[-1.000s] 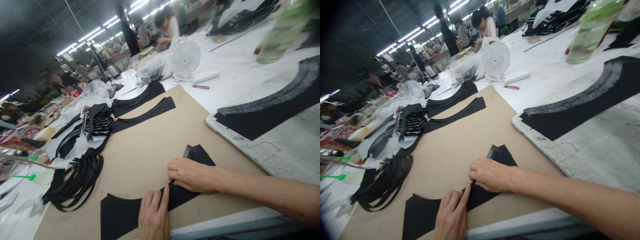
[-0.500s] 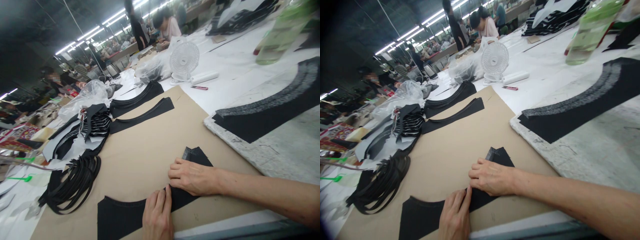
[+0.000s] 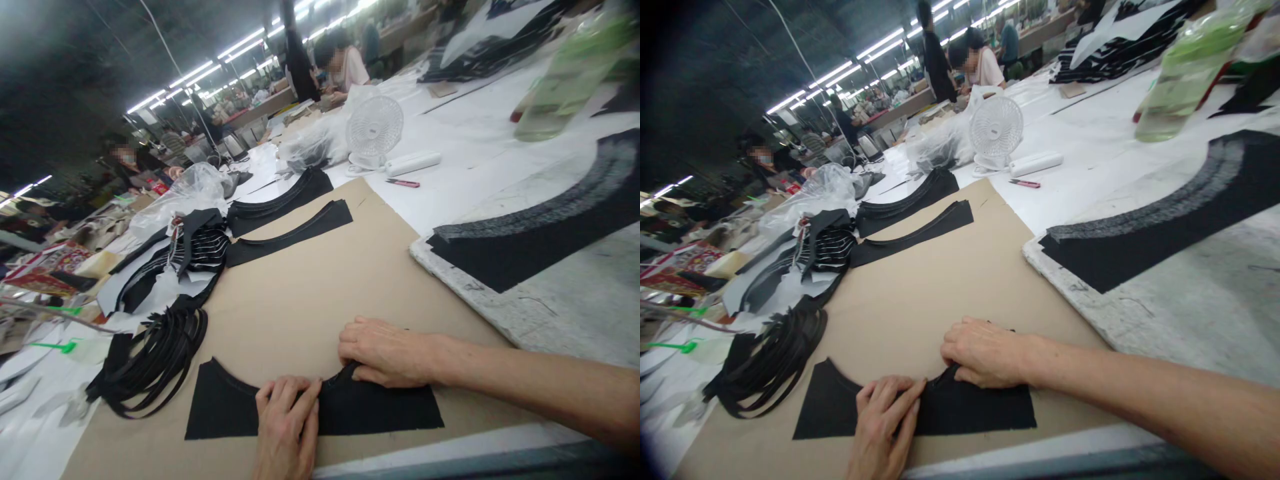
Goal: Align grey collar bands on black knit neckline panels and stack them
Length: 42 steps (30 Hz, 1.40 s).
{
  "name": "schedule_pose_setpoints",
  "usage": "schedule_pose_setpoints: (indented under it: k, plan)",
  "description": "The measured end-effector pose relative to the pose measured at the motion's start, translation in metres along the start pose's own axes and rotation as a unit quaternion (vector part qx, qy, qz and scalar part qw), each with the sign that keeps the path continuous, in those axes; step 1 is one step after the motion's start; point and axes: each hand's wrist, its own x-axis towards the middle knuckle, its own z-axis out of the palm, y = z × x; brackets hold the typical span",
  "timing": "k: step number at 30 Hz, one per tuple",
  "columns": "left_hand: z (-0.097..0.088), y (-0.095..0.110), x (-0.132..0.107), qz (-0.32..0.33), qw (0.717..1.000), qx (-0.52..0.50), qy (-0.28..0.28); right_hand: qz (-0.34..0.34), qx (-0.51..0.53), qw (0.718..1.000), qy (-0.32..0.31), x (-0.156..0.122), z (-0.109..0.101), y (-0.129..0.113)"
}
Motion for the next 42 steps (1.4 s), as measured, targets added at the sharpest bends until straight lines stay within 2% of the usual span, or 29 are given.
schedule_pose_setpoints:
  k: [3, 6, 10, 13, 18, 21, 24, 27, 33, 37, 42]
  plan:
    - [0.007, 0.014, 0.014, -0.093, 0.994, -0.05, -0.015, 0.024, 0.026, 0.999, -0.005, 0.0, -0.002, -0.004]
    - [0.013, 0.03, 0.03, -0.159, 0.978, -0.125, -0.045, 0.039, 0.038, 0.998, -0.009, -0.001, -0.005, -0.005]
    - [0.011, 0.041, 0.045, -0.19, 0.96, -0.194, -0.075, 0.062, 0.057, 0.996, -0.003, -0.001, -0.003, -0.005]
    - [0.008, 0.043, 0.048, -0.197, 0.956, -0.2, -0.083, 0.059, 0.073, 0.996, 0.004, -0.003, 0.0, -0.002]
    - [0.015, 0.045, 0.041, -0.148, 0.976, -0.15, -0.051, 0.02, 0.056, 0.998, 0.03, -0.008, 0.002, 0.005]
    - [0.028, 0.047, 0.028, -0.078, 0.993, -0.089, -0.001, -0.02, 0.008, 0.999, 0.04, -0.013, 0.004, 0.009]
    - [0.044, 0.048, 0.013, -0.017, 0.998, -0.008, 0.066, -0.066, -0.063, 0.995, 0.049, -0.017, 0.007, 0.011]
    - [0.057, 0.049, 0.002, -0.022, 0.994, 0.034, 0.102, -0.102, -0.11, 0.987, 0.064, -0.02, 0.01, 0.014]
    - [0.059, 0.054, 0.006, -0.048, 0.995, 0.017, 0.089, -0.138, -0.153, 0.976, 0.068, -0.022, 0.013, 0.019]
    - [0.055, 0.054, 0.007, -0.032, 0.995, 0.054, 0.072, -0.116, -0.138, 0.981, 0.066, -0.026, 0.01, 0.022]
    - [0.057, 0.05, 0.006, -0.024, 0.994, 0.058, 0.087, -0.087, -0.093, 0.99, 0.057, -0.029, 0.0, 0.026]
